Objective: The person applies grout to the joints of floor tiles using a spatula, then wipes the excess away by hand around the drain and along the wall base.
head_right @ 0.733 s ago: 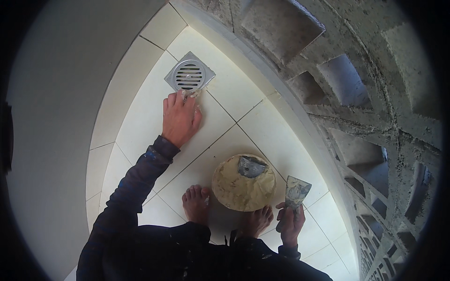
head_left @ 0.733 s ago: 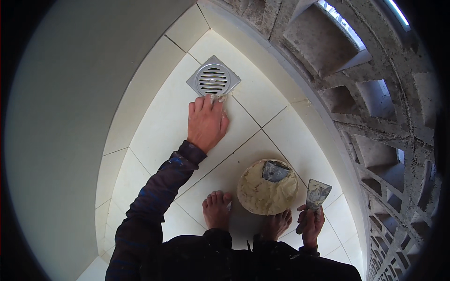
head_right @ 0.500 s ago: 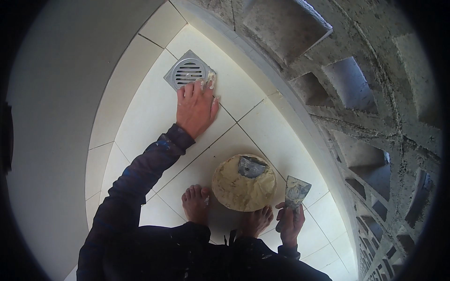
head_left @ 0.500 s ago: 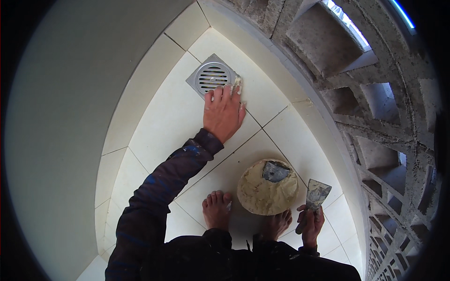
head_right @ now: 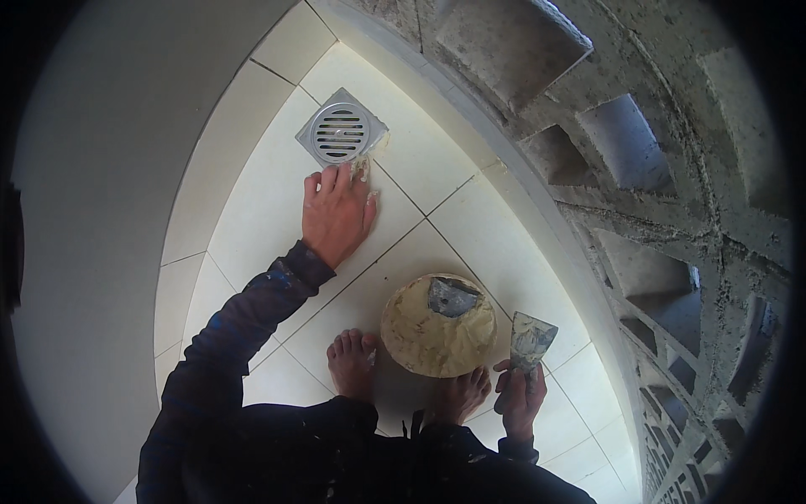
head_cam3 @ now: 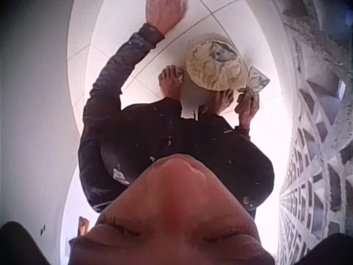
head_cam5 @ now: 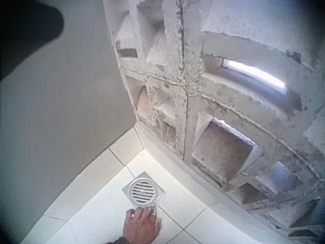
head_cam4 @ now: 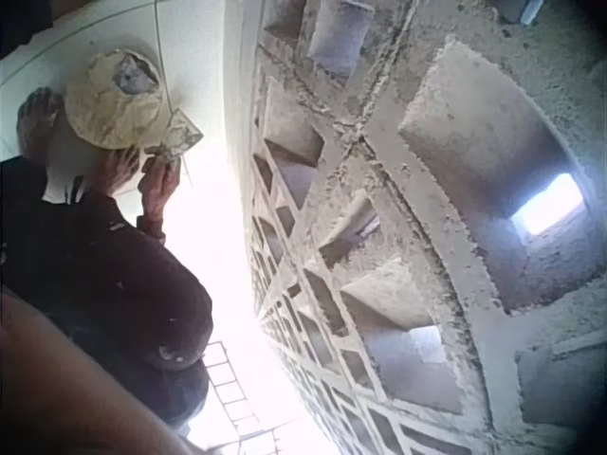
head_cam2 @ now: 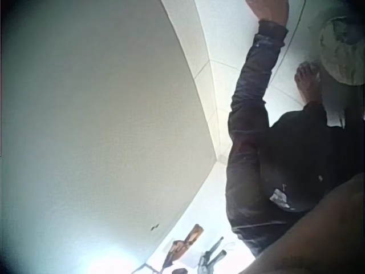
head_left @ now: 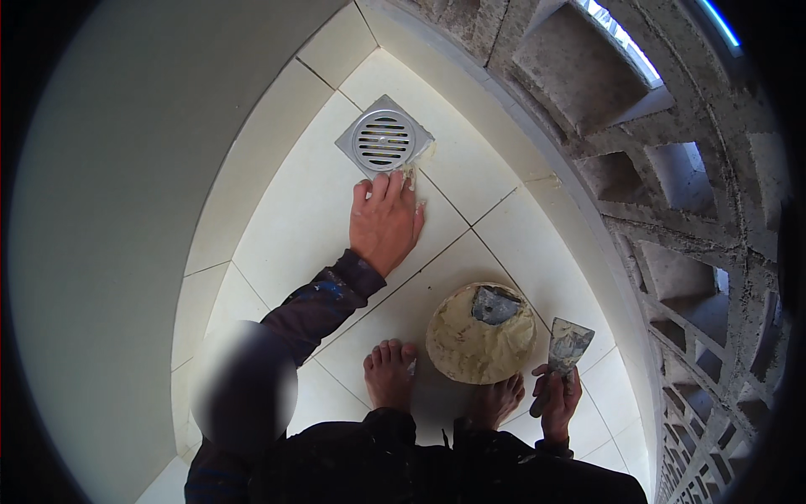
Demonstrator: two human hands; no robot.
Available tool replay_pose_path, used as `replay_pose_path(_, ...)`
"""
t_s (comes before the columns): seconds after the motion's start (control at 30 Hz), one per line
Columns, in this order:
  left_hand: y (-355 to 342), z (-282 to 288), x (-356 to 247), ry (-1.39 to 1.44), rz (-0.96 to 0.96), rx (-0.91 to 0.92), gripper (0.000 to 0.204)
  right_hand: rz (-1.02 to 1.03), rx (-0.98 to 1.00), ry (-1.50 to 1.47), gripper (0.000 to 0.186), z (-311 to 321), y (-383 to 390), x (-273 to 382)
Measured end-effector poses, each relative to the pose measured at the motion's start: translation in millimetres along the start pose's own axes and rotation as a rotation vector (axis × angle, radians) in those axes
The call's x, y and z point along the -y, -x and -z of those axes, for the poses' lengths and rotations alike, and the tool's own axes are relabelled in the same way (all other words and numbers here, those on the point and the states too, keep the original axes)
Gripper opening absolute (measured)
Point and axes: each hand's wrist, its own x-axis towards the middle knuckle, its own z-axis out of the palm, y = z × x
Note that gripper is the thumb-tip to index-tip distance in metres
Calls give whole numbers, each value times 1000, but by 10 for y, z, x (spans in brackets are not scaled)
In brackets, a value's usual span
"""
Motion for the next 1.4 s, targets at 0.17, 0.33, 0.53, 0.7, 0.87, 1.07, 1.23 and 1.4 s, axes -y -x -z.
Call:
replay_pose_path(0.17,368,133,93,-13,19,55,38,-1,5,14,24,3,96,33)
replay_pose_path(0.33,619,271,166,-2,75,105,43,-7,13,16,23,-12,172,71)
replay_pose_path(0.53,268,350,-92,52,111,27,52,-2,5,25,23,-17,175,79)
replay_pose_path(0.7,-111,-101,-277,81,-12,-49,58,-25,-4,1,23,-86,118,42)
replay_pose_path(0.87,-299,-211,-230,64,60,-78,59,-29,-17,11,23,-38,9,7)
replay_pose_path(1.07,-166,-266,-68,56,89,-83,57,-29,-13,13,23,-26,-91,-48)
replay_pose_path(1.23,28,-178,196,91,60,-40,53,-34,5,15,23,2,-100,-36)
replay_pose_path(1.4,262,-25,407,110,28,42,52,-9,10,28,23,-17,-4,-2)
